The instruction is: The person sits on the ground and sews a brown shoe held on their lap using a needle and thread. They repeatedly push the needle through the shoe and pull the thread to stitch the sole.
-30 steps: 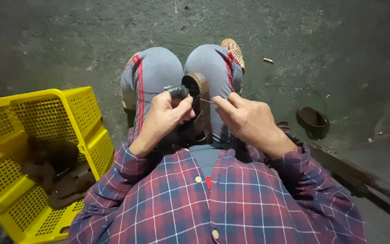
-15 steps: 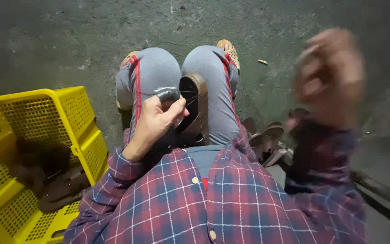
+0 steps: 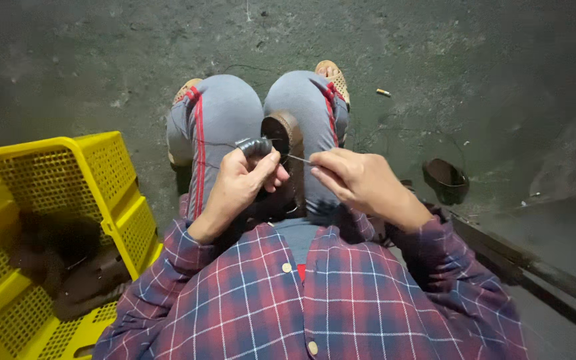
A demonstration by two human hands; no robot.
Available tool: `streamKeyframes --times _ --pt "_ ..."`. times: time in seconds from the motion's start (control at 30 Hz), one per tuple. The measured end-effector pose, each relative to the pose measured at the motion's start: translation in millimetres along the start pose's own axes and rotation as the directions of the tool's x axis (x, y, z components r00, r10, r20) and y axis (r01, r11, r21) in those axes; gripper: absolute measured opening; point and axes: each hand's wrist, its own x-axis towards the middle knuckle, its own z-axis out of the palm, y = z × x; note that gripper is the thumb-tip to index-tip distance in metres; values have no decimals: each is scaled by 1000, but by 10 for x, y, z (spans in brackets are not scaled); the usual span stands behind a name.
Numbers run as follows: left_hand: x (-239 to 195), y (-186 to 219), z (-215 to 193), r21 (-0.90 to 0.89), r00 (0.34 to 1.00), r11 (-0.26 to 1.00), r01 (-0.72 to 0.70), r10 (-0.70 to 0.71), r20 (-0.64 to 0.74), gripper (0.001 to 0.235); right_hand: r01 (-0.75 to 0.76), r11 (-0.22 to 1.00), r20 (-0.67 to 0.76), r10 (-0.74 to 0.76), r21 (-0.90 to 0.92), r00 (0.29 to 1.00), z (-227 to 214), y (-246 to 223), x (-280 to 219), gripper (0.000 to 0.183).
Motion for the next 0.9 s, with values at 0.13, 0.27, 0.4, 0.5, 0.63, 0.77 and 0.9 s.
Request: streamKeyframes --times 0.13,0.27,0.4,0.5,0.63,0.77,0.9 --pt "-5 2 8 -32 1000 1000 -1 0 -26 24 -99 942 80 77 321 994 -130 -45 103 19" --pt "-33 -28 -24 -30 997 999 31 -33 -67 24 -332 381 102 512 863 853 -509 -87 44 16" --pt "-141 96 -65 238 964 953 -190 226 -137 23 -11 317 -240 739 948 629 -1168 981 -217 12" --pt "-92 54 -83 420 745 724 -547 650 -150 12 331 57 -310 531 942 789 -1362 2055 -717 19" --pt "100 -221 -137 704 693 436 -561 712 111 36 -19 541 -427 684 841 591 -974 339 78 18" --pt "230 -393 -166 863 654 184 -470 730 201 13 75 898 -208 18 433 978 140 523 180 48" --pt "199 -53 -139 644 769 545 -537 630 109 13 38 964 -213 20 265 977 171 261 354 24"
